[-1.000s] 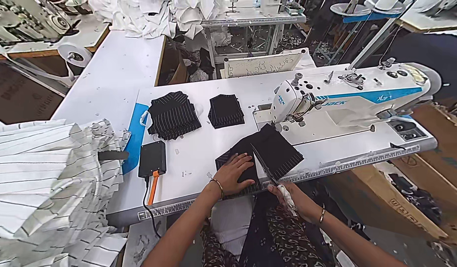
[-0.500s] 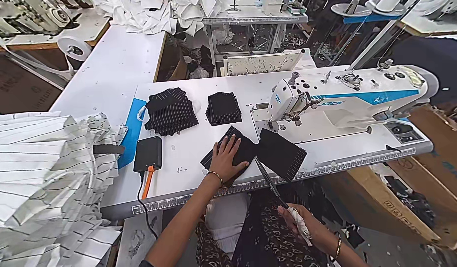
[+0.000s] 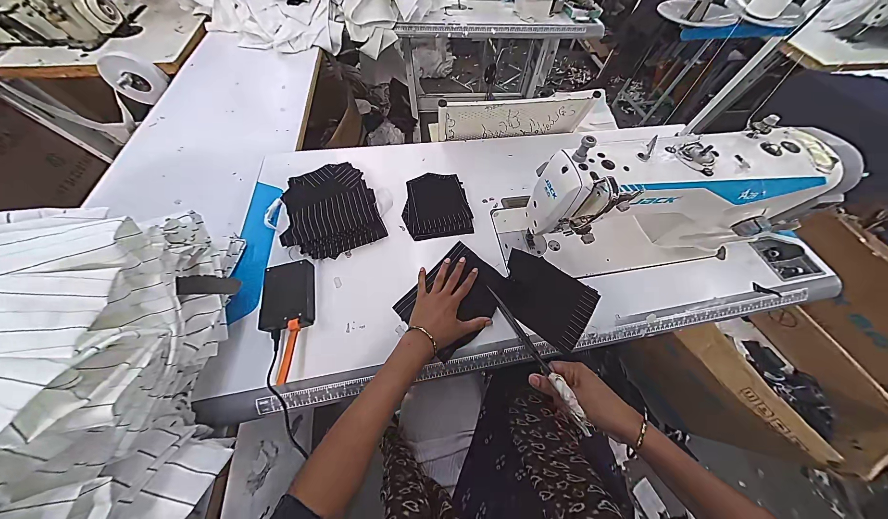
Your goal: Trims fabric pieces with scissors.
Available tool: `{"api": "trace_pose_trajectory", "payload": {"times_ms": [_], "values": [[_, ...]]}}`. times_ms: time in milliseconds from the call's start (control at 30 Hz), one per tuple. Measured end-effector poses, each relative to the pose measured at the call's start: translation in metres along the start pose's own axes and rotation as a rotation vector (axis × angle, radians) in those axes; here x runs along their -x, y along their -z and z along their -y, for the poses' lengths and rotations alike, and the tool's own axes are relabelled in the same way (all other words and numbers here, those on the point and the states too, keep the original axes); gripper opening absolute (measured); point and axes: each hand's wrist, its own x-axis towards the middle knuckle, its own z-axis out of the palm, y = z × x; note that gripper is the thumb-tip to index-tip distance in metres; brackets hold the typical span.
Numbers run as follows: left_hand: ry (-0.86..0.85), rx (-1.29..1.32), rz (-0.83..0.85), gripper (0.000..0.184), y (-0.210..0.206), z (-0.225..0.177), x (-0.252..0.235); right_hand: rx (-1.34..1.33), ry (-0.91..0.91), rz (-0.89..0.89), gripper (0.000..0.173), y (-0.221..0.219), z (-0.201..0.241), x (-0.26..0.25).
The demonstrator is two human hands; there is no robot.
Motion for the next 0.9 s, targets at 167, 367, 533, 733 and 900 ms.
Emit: {"api": "trace_pose_trajectory", "payload": {"times_ms": [167,367,533,733,900], "values": [[-0.009,-0.001,0.004,0.104,-0.001,0.001,0.0,-0.109,-0.011,0.009,0.041,-0.004,0.0,0.001],[-0.01,-0.004,0.019,0.106,0.001,0.0,0.001,-0.082,-0.014,0.031,0.038,-0.006,0.017,-0.008],[-0.016,-0.005,0.02,0.106,0.0,-0.001,0.001,-0.139,0.001,0.013,0.033,-0.005,0.017,-0.005],[-0.028,-0.002,-0.002,0.11,0.0,-0.001,0.002,-0.108,-0.008,0.037,0.037,-0.004,0.031,-0.017],[-0.04,0.054,-0.075,0.115,-0.002,-0.001,0.005,-0.016,0.013,0.02,0.038,0.005,0.027,-0.022]]}}
